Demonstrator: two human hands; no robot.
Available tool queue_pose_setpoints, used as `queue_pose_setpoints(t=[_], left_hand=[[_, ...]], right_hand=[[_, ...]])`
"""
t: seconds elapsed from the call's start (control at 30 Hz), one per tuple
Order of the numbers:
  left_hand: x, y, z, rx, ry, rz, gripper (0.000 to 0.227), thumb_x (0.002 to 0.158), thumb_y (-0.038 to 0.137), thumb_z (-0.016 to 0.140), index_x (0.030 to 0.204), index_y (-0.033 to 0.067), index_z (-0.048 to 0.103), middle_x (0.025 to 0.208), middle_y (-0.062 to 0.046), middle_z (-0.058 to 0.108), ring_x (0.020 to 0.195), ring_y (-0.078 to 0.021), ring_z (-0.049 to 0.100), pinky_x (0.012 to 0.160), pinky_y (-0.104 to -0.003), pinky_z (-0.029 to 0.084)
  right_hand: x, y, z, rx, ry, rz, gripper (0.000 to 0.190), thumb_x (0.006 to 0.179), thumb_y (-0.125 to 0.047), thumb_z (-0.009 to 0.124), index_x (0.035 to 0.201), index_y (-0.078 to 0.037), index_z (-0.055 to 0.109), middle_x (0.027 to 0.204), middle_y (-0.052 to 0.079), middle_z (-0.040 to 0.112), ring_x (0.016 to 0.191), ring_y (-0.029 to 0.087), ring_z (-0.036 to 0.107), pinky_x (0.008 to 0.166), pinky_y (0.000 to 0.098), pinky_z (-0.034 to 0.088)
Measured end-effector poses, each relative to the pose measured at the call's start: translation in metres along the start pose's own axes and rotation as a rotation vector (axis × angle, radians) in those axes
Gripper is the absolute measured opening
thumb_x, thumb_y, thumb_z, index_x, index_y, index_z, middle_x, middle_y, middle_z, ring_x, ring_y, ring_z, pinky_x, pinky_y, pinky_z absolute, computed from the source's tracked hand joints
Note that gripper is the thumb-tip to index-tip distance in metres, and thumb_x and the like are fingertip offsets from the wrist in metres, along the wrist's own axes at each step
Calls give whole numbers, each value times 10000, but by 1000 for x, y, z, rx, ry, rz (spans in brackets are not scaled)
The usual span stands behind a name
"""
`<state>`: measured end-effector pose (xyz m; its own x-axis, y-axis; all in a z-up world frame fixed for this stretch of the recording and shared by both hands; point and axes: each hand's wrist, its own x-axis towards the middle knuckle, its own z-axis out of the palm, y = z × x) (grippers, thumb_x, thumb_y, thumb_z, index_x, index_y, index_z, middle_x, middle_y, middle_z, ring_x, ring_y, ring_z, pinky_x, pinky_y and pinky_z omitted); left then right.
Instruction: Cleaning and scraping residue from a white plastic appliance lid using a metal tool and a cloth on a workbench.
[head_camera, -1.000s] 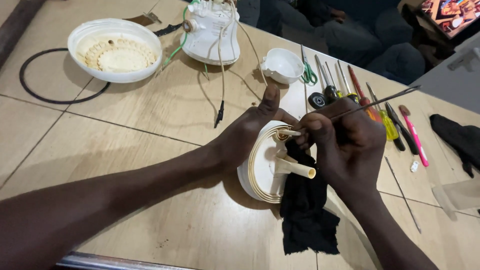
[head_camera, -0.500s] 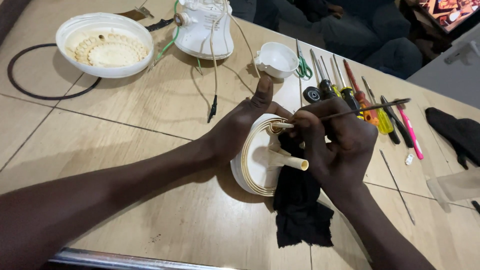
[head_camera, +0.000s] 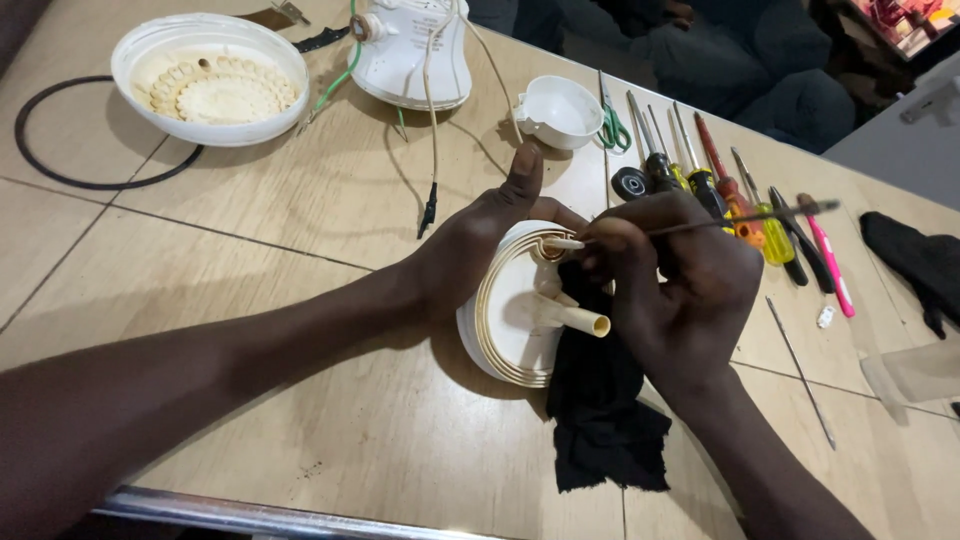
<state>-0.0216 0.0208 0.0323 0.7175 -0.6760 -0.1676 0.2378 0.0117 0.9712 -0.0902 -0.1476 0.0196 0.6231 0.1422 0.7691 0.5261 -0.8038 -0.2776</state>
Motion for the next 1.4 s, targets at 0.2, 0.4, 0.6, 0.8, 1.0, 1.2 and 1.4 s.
queue_pose_setpoints(t=[0.2, 0.4, 0.6, 0.8, 1.0, 1.2, 1.4], left_hand=[[8, -11, -3, 61, 1, 100, 926, 748, 736, 175, 1041, 134, 814, 1366, -131, 754, 1283, -186, 661, 1122, -333, 433], [3, -5, -1, -47, -42, 40, 886, 777, 675, 217, 1092, 67, 779, 1128, -156, 808, 1085, -221, 735, 999, -325, 526], [12, -9, -6, 57, -47, 63, 924, 761, 677, 221, 1195, 73, 770, 1170, -142, 818, 1152, -214, 745, 1046, -318, 519], [20, -19, -13, -86, -240, 183, 880, 819, 696, 285, 1154, 28, 749, 1129, -237, 794, 1086, -297, 746, 987, -425, 560], [14, -19, -15, -39, -271, 308, 820, 892, 689, 259, 1091, 83, 774, 1130, -217, 803, 1097, -287, 746, 1010, -412, 528], [13, -19, -16, -24, -281, 342, 806, 903, 695, 247, 1087, 115, 777, 1138, -193, 793, 1127, -278, 726, 1052, -426, 514], [13, -19, -15, -71, -293, 304, 794, 922, 660, 257, 1102, 83, 772, 1087, -191, 797, 1071, -273, 738, 993, -396, 544]], right_hand=[[-6, 10, -2, -51, -10, -91, 241, 1086, -113, 588, 956, 36, 725, 885, 131, 693, 712, 226, 661, 622, 330, 464], [-6, 11, -3, -34, -22, -68, 198, 1089, -79, 584, 931, 4, 671, 901, 96, 699, 711, 206, 645, 647, 338, 461], [8, 2, -10, 121, -99, -65, 207, 994, -27, 664, 813, 66, 698, 827, 140, 707, 684, 198, 654, 622, 288, 488], [12, -1, -37, 26, -261, -102, 174, 962, -98, 690, 1080, 26, 658, 1016, 136, 720, 888, 201, 737, 740, 273, 638], [-6, -3, -36, 71, -202, -32, 127, 935, -137, 728, 928, -139, 602, 1015, 43, 781, 861, 111, 782, 730, 197, 553], [-4, -13, -33, 84, -200, -129, 167, 950, -75, 712, 953, -150, 562, 987, 93, 763, 810, 157, 765, 681, 233, 547], [-7, -10, -35, -11, -211, -87, 155, 958, -153, 710, 896, -201, 577, 1018, -1, 771, 841, 95, 771, 656, 201, 523]])
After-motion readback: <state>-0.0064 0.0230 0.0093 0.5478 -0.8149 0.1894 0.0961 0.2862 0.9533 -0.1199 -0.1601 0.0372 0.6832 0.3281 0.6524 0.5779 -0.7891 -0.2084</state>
